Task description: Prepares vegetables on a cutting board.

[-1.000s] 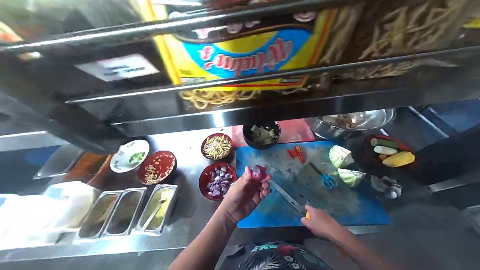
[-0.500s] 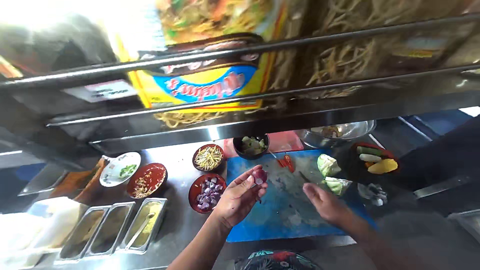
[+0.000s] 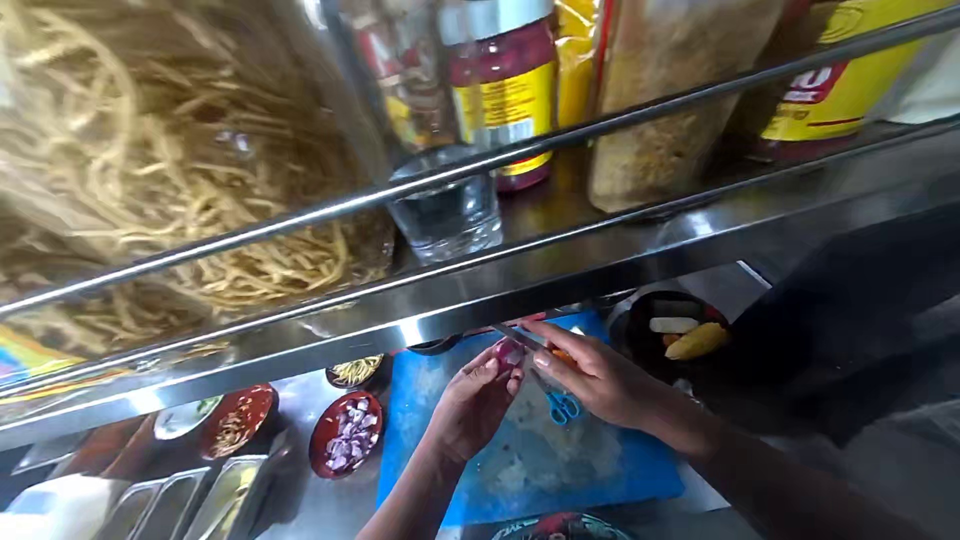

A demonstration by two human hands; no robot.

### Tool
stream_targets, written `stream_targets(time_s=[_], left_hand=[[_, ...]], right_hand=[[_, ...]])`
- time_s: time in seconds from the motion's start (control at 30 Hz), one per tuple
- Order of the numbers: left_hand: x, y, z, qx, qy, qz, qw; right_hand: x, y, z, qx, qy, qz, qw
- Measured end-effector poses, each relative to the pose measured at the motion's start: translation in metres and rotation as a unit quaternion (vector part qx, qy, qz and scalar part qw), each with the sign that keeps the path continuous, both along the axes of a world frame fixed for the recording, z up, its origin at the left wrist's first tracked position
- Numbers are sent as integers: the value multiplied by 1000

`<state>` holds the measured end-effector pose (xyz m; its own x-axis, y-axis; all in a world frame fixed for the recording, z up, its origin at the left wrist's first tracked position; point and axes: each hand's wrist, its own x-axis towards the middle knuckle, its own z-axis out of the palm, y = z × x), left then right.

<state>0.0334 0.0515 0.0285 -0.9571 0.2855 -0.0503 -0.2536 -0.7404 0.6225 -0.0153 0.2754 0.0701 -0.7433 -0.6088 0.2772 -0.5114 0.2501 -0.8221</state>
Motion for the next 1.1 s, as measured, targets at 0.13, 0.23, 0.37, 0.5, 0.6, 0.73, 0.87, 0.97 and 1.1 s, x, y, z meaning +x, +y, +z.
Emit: stream_targets(time_s=[0.13, 0.23, 0.37, 0.5, 0.6, 0.73, 0.87, 0.97, 1.1], left_hand=[[-6, 21, -2, -51, -1, 36, 998], [-11, 31, -7, -66, -6, 57, 996], [-15, 38, -9, -78, -16, 55, 995], [-22, 44, -7, -70, -33, 73, 994], [-24, 45, -11, -81, -32, 81, 993], [-25, 46, -11, -83, -45, 96, 991], [-24, 47, -7, -101, -71, 118, 985], [-27, 49, -2, -131, -65, 134, 980], [-34, 54, 8, -226, -5, 145, 963]], right_hand=[[-13, 22, -4, 27, 37, 15, 999], [-16, 30, -2, 105, 52, 35, 992], [-23, 34, -9, 139, 68, 33, 987], [-31, 37, -13, 129, 82, 34, 988], [-33, 37, -16, 125, 88, 34, 988], [-37, 36, -21, 138, 69, 45, 987], [-38, 34, -23, 141, 68, 46, 987], [-39, 35, -22, 151, 53, 41, 986], [-43, 33, -43, 82, 97, -12, 992]])
